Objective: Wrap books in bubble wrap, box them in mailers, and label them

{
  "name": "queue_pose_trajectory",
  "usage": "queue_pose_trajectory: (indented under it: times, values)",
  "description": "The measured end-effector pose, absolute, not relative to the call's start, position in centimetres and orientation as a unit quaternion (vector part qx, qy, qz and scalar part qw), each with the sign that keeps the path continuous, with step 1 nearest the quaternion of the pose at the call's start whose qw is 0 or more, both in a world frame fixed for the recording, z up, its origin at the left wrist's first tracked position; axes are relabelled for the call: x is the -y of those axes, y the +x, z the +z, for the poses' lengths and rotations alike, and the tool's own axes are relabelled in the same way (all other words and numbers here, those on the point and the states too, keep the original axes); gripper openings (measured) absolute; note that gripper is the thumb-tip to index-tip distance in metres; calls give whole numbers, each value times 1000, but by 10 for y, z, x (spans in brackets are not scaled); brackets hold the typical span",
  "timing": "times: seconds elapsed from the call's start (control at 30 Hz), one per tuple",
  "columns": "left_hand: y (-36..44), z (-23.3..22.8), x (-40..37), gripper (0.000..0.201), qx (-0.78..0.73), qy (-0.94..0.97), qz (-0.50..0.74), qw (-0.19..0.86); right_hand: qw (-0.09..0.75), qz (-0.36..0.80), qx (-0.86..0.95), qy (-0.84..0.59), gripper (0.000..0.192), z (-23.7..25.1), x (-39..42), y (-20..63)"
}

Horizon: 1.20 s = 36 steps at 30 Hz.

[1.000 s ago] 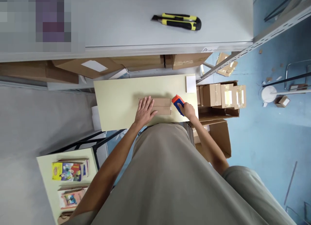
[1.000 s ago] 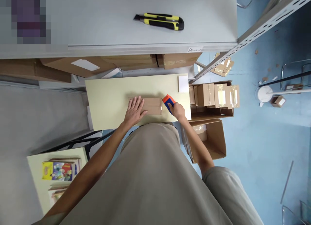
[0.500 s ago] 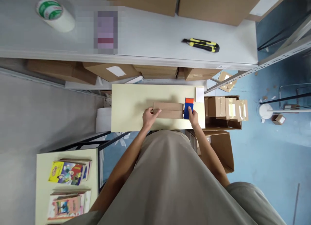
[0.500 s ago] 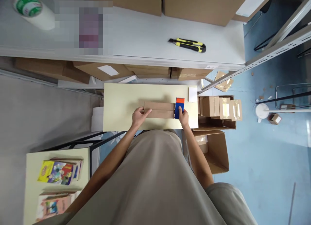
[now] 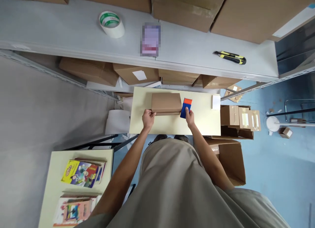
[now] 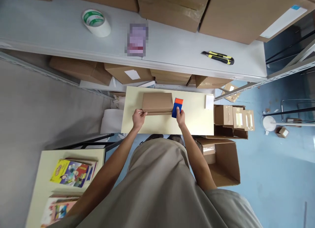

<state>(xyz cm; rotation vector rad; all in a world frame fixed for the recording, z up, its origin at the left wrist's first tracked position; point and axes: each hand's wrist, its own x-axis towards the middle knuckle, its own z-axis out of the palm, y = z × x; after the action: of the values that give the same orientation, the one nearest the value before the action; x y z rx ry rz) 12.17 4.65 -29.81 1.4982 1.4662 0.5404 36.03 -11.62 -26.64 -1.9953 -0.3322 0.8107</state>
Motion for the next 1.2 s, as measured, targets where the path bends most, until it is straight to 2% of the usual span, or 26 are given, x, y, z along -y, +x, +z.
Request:
queue_pose_trajectory:
  times: [0.17, 0.33, 0.4, 0.5, 0.57, 0.63, 0.73, 0.9, 1.2]
  values:
    - [91, -318, -49, 17, -585, 623, 227, 467, 513, 331, 73, -789, 80, -279, 127, 330]
    - [60, -307, -27, 30, -547, 699, 266, 376, 513, 369, 72, -772, 81, -268, 179, 310]
    - [55, -296, -6, 31, -508, 725, 253, 391, 451, 395, 135, -789, 78, -264, 200, 302]
    - [56, -280, 29, 32, -415, 757, 209, 460, 246, 383, 307, -836, 65, -260, 224, 296]
    - [59, -274, 49, 38, -356, 772, 183, 494, 116, 349, 440, -819, 59, -258, 236, 298]
    - [62, -272, 67, 46, -318, 785, 165, 505, 48, 320, 544, -774, 57, -257, 247, 304]
    - [66, -272, 90, 46, -305, 800, 143, 496, 14, 294, 633, -716, 58, -255, 265, 319]
    - [79, -265, 138, 31, -330, 799, 143, 481, -16, 292, 691, -661, 62, -252, 297, 348]
    - [115, -261, 222, 20, -384, 770, 183, 476, -15, 303, 741, -600, 66, -249, 338, 385]
